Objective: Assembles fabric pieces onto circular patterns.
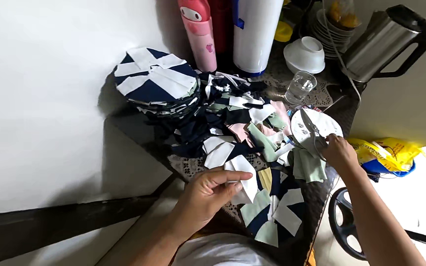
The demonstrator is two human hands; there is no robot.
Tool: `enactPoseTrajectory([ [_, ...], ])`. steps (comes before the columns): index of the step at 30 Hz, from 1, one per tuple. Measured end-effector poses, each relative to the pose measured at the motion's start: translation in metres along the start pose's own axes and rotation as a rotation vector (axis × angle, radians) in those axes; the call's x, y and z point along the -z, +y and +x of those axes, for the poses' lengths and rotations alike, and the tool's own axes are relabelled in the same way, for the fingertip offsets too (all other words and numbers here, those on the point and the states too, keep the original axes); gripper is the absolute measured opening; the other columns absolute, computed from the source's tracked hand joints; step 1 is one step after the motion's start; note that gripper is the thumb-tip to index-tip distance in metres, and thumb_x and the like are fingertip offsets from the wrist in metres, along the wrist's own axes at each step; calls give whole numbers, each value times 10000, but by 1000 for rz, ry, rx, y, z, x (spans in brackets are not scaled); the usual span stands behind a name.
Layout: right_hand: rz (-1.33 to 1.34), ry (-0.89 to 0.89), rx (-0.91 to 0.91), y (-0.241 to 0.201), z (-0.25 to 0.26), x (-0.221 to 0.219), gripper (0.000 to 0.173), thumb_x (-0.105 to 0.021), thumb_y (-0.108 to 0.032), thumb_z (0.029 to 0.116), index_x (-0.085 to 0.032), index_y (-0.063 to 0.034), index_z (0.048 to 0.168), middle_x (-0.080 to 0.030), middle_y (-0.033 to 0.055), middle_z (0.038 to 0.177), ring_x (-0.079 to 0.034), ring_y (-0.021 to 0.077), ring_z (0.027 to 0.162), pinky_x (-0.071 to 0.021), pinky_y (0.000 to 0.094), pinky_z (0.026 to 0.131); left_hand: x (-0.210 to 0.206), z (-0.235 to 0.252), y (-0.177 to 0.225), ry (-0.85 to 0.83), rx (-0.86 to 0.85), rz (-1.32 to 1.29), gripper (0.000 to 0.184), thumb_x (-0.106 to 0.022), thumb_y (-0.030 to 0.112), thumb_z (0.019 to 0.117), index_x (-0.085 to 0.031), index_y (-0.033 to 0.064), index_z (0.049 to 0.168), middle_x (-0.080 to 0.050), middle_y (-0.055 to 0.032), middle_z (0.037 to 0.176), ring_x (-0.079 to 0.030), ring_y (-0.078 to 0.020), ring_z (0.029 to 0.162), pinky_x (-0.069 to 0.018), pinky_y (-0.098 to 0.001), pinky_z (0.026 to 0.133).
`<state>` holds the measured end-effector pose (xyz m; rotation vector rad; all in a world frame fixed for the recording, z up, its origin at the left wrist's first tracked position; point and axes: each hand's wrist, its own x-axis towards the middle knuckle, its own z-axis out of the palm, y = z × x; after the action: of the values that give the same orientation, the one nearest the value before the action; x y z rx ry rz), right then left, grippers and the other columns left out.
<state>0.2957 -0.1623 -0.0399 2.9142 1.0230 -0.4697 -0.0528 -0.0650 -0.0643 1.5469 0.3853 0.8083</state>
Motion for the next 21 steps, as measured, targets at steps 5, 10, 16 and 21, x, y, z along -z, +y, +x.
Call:
enactPoseTrajectory([
  [5,13,34,30,0,5,2,383,-637,-183,989,-615,135,1201,-597,382,1230,-590,555,1161,-449,713,940,11,3,8,22,-7,146,242,-644,62,941,-779,114,1135,-726,26,1083,-677,-12,982,-575,-157,843],
  [10,160,90,70,12,1,9,303,-598,-54,976,-604,156,1196,-616,393,1170,-585,558,1155,-423,714,964,12,1,8,14,63,73,289,-623,20,938,-748,64,1194,-728,-5,1125,-693,-28,959,-591,-181,820],
  [16,718,273,300,41,-51,-4,454,-645,-419,953,-612,-3,1133,-626,2,871,-603,72,733,-540,301,680,-1,4,3,79,64,-135,329,-685,-36,895,-652,-7,1222,-687,-35,1174,-708,-77,948,-624,-243,811],
  [21,1182,-302,464,40,-156,-35,557,-604,-753,830,-679,-285,1123,-692,-175,918,-639,-45,792,-540,170,684,-10,7,4,95,64,-242,267,-675,-25,916,-736,58,1162,-733,13,1124,-716,-63,940,-619,-243,829],
])
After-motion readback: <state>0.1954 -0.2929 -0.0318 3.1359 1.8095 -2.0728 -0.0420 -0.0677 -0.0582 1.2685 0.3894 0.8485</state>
